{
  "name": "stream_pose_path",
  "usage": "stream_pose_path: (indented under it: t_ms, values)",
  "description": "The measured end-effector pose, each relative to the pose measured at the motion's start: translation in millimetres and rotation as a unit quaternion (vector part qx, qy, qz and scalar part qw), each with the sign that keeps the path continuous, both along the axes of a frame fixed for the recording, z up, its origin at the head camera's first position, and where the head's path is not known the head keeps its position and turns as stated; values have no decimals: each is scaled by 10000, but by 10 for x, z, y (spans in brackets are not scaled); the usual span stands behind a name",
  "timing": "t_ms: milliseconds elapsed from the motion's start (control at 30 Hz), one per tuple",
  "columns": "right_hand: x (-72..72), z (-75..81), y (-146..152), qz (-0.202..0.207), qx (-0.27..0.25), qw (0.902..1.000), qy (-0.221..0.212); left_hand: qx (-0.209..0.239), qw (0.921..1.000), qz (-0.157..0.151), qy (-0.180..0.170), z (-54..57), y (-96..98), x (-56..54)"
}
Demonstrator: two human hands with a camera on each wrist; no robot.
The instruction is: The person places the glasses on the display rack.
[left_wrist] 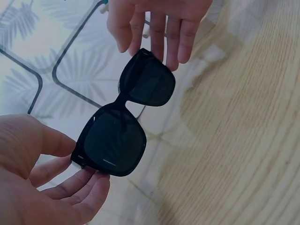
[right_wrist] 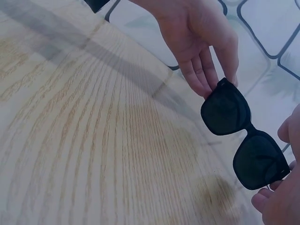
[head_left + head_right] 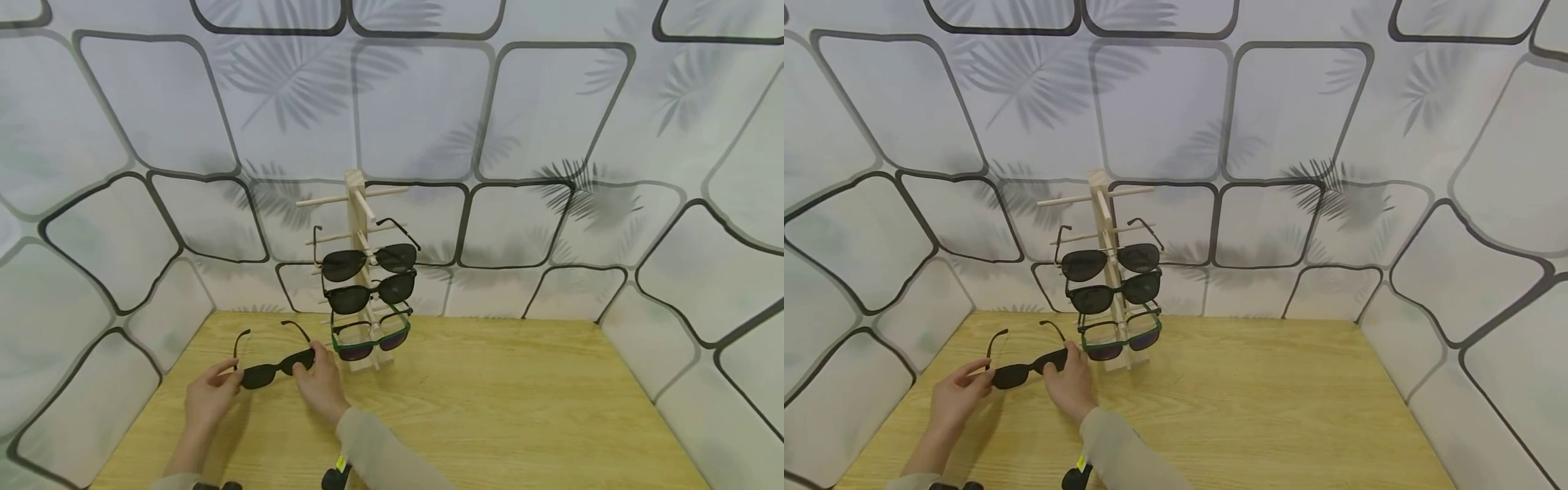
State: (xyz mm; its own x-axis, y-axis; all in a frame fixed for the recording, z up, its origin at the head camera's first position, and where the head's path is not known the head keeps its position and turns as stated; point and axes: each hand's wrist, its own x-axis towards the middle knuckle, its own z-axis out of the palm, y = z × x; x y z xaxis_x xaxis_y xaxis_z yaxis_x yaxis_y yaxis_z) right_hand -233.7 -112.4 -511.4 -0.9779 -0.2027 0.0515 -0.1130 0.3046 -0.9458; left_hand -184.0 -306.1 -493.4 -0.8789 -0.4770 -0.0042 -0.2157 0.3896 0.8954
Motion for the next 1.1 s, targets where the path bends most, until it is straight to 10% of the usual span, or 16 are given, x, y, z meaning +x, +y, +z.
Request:
stream_pose_path:
  t_ms: [700, 1100]
  values:
    - [165, 164, 107, 227, -741, 9969, 105, 432, 9988, -206, 136, 319, -44, 398]
    - [285, 479, 146, 417, -921, 9946, 235, 1343, 9820, -189, 1315, 535, 11, 583]
